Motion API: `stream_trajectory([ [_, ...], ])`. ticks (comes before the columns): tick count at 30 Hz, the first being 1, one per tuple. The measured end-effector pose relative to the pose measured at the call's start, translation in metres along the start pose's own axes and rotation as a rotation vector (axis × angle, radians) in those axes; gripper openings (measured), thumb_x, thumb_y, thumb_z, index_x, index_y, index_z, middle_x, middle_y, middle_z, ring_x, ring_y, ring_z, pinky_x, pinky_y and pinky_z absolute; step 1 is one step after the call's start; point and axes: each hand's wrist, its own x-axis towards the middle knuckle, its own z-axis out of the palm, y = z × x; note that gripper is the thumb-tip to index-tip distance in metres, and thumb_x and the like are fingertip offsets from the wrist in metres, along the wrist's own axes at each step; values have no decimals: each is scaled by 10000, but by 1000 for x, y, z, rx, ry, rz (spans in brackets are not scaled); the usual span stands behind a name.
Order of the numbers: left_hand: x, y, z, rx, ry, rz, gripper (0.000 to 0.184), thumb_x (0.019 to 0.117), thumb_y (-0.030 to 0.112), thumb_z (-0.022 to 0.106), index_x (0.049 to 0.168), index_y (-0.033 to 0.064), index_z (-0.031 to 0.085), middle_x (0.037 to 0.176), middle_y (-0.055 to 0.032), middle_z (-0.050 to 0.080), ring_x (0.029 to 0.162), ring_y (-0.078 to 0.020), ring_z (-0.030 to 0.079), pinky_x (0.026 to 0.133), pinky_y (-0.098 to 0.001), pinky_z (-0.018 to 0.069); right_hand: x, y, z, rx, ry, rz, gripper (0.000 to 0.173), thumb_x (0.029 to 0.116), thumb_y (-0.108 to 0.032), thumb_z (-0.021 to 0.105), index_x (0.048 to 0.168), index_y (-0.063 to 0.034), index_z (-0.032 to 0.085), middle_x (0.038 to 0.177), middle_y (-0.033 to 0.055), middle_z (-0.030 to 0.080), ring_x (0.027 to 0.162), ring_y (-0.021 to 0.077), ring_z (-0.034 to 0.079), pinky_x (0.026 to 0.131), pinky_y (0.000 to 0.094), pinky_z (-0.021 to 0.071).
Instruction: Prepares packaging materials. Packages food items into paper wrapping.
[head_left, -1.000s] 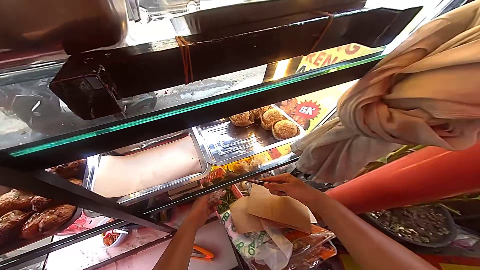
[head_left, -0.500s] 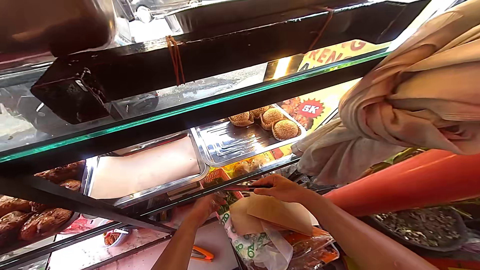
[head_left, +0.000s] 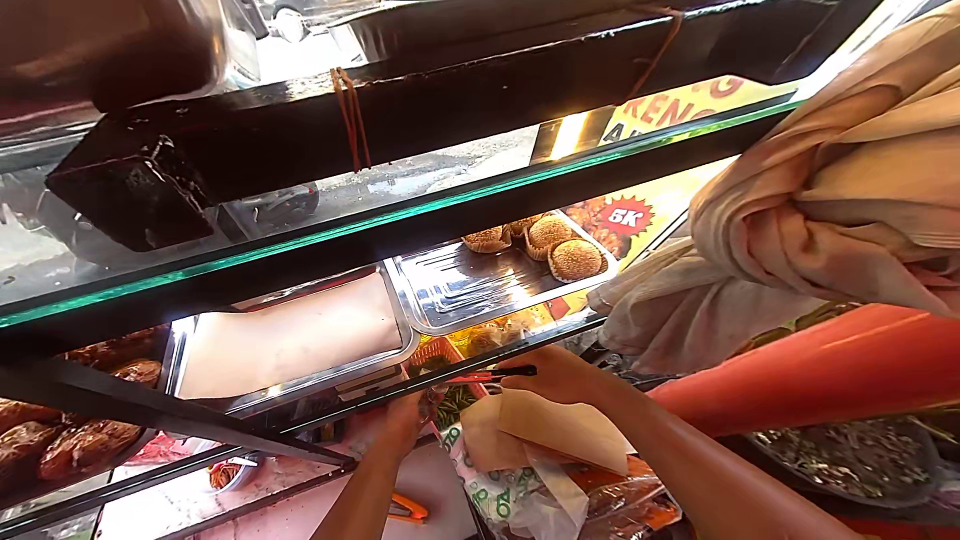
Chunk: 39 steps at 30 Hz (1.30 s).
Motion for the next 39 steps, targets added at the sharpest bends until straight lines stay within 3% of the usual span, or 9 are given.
stream_trajectory([
  [7, 6, 1, -1, -15, 41, 36, 210, 1060, 161, 554, 1192, 6, 604, 903, -152, 683, 692, -196, 659, 631, -304, 568, 0, 2, -1, 155, -38, 31, 287, 1003, -404, 669, 1227, -251, 762, 1035, -41, 764, 924, 73, 707, 870, 365, 587],
  [13, 0, 6, -1, -31, -56, -21, 237, 1050, 134, 563, 1242, 0, 604, 1017, -182, 708, 830, -241, 714, 729, -337, 602, 3, 3, 6, 163, -55, 28, 266, 1004, -393, 669, 1213, -259, 763, 983, -34, 759, 849, 77, 697, 809, 357, 586],
  [17, 2, 5, -6, -104, 48, 10, 184, 1043, 120, 569, 1190, 10, 586, 901, -144, 666, 718, -197, 658, 663, -306, 577, 3, 11, -1, 286, -20, 93, 259, 997, -388, 683, 1201, -255, 771, 939, -36, 757, 769, 72, 680, 749, 323, 582],
  [22, -7, 5, -11, -170, 95, -38, 228, 1037, 162, 578, 1210, 19, 615, 947, -168, 699, 739, -216, 687, 644, -307, 581, 16, 11, 11, 5, 37, 112, 261, 979, -482, 669, 1111, -284, 777, 978, -37, 757, 930, 128, 704, 877, 476, 572],
  [27, -24, 11, 0, -262, 9, -74, 364, 1101, 263, 404, 1270, -3, 585, 1102, -235, 700, 905, -306, 720, 729, -371, 600, 15, -23, 18, -89, 77, 191, 449, 988, -554, 609, 1224, -180, 687, 1046, 89, 717, 1011, 282, 690, 888, 584, 546],
  [30, -39, 13, 3, -156, -114, -29, 457, 1123, 322, 317, 1315, 2, 581, 1166, -247, 692, 966, -335, 715, 755, -401, 603, -5, -32, 24, 231, 40, 275, 455, 1063, -513, 481, 1180, -98, 628, 905, 77, 670, 826, 213, 667, 791, 460, 564],
  [32, -52, 14, 6, -26, -192, 2, 451, 1127, 310, 315, 1309, -6, 581, 1167, -232, 695, 987, -329, 714, 766, -418, 609, -22, -40, 34, 616, 33, 300, 476, 1085, -513, 431, 1130, -77, 617, 783, 42, 579, 596, 133, 506, 569, 313, 450],
  [35, -81, 17, 18, 60, -282, -16, 410, 1122, 276, 351, 1246, -33, 590, 1107, -208, 712, 966, -304, 724, 765, -417, 619, -40, -59, 52, 923, 66, 307, 454, 978, -529, 648, 1092, -90, 641, 805, 8, 618, 535, 69, 459, 493, 246, 403],
  [39, -101, 18, 27, 118, -380, -44, 376, 1104, 254, 395, 1215, -25, 622, 1063, -179, 718, 940, -283, 725, 763, -423, 622, -41, -65, 70, 841, 175, 287, 631, 737, -419, 916, 1197, -76, 652, 924, 38, 683, 788, 145, 642, 735, 342, 558],
])
